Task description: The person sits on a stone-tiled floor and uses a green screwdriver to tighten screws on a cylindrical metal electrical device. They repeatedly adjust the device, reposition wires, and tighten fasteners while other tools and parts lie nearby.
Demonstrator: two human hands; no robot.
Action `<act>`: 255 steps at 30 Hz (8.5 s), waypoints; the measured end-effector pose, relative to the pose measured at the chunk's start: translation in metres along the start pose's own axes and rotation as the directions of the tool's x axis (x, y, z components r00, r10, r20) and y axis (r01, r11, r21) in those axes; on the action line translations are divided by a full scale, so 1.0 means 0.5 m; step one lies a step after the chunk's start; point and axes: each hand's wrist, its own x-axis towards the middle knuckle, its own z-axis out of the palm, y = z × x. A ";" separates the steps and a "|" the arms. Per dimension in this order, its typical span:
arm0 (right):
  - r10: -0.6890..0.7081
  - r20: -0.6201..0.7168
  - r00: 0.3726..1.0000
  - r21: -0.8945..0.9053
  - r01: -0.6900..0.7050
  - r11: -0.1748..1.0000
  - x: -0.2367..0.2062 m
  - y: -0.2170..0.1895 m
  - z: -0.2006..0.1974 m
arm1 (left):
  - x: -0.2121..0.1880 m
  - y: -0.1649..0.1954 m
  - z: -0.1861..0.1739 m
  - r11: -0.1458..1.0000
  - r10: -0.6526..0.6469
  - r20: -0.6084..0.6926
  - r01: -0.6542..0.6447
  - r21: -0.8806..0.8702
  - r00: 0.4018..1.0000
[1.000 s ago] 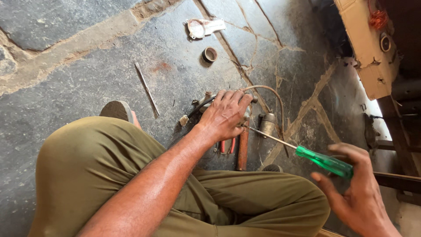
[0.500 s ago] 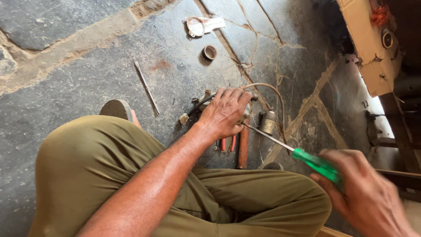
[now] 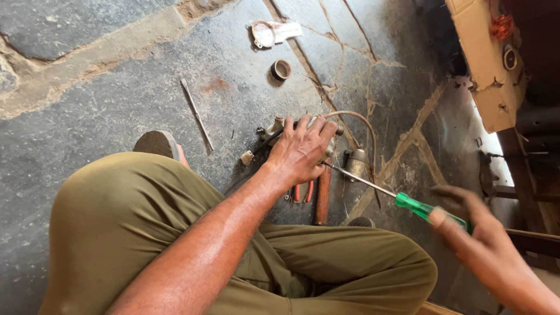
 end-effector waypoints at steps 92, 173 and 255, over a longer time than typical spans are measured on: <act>-0.287 -0.238 0.928 -0.319 0.205 0.925 -0.024 -0.006 0.058 | 0.002 -0.005 0.007 1.000 0.000 -0.045 -0.001 -0.006 0.999; -0.079 0.277 0.958 -0.363 0.181 0.914 0.017 -0.182 0.031 | -0.001 -0.018 -0.001 1.000 -0.003 -0.004 0.003 0.028 1.000; -0.160 -0.014 0.987 0.007 0.160 0.987 0.186 -0.100 0.431 | -0.052 -0.098 -0.124 0.969 -0.235 0.397 0.248 0.018 0.887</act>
